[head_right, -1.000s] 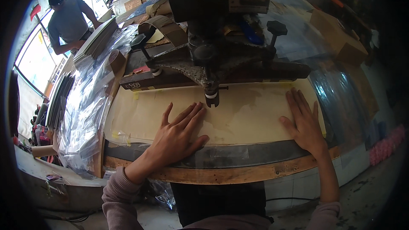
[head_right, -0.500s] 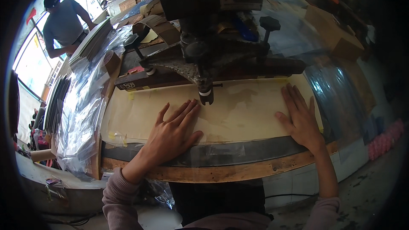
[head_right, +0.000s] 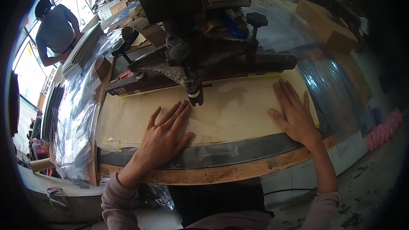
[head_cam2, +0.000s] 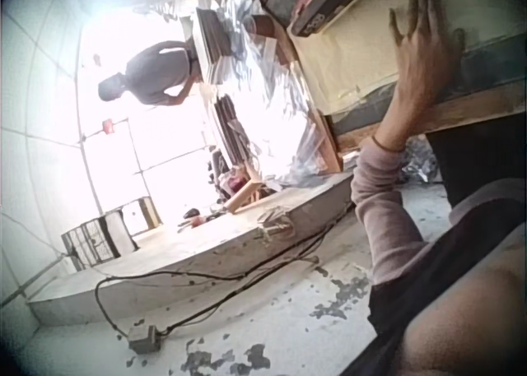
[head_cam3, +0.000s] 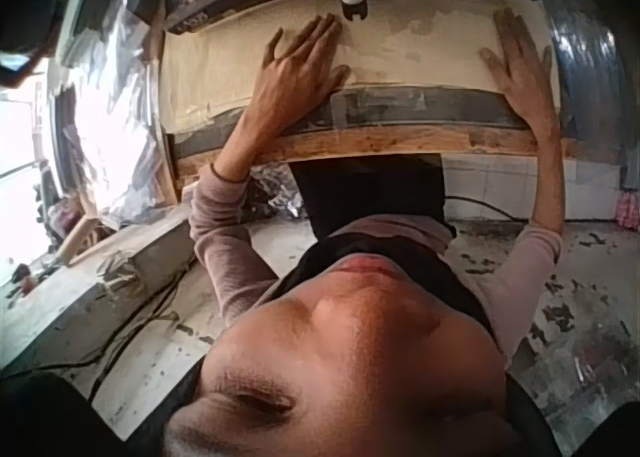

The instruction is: The person positions and flattens plastic sheets under a heat sealing press machine and removes excess plastic strips by hand.

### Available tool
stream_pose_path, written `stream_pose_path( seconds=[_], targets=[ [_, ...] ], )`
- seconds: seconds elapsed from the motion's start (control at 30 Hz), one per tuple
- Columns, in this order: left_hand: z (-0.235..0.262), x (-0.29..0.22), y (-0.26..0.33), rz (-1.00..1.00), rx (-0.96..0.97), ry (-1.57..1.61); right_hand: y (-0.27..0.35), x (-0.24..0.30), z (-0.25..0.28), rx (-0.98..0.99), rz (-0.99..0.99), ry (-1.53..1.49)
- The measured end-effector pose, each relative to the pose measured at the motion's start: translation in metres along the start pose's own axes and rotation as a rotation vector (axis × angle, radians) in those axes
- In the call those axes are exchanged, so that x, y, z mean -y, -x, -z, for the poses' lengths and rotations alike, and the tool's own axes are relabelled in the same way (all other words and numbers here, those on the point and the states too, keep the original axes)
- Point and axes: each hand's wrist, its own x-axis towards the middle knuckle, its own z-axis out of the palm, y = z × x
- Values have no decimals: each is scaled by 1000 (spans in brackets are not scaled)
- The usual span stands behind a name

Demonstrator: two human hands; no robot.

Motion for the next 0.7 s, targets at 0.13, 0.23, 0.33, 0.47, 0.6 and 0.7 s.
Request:
stream_pose_path(
  seconds=[0.13,0.23,0.33,0.47,0.6,0.7],
  targets=[
    [-1,1,0,3,0,0,0,1,-1,-2,-1,-6],
    [-1,1,0,-2,-2,5,0,0,-1,-9,2,-9],
    [-1,0,-1,-2,-5,11,-1,-1,0,-11,2,-9],
    [-1,0,-1,2,-10,2,-1,0,1,-9,-5,-14],
    [-1,-2,0,8,6,6,0,-1,0,-13,-8,-15],
    [-2,-3,1,12,-8,8,1,-2,-1,-27,-2,-21]
  ],
)
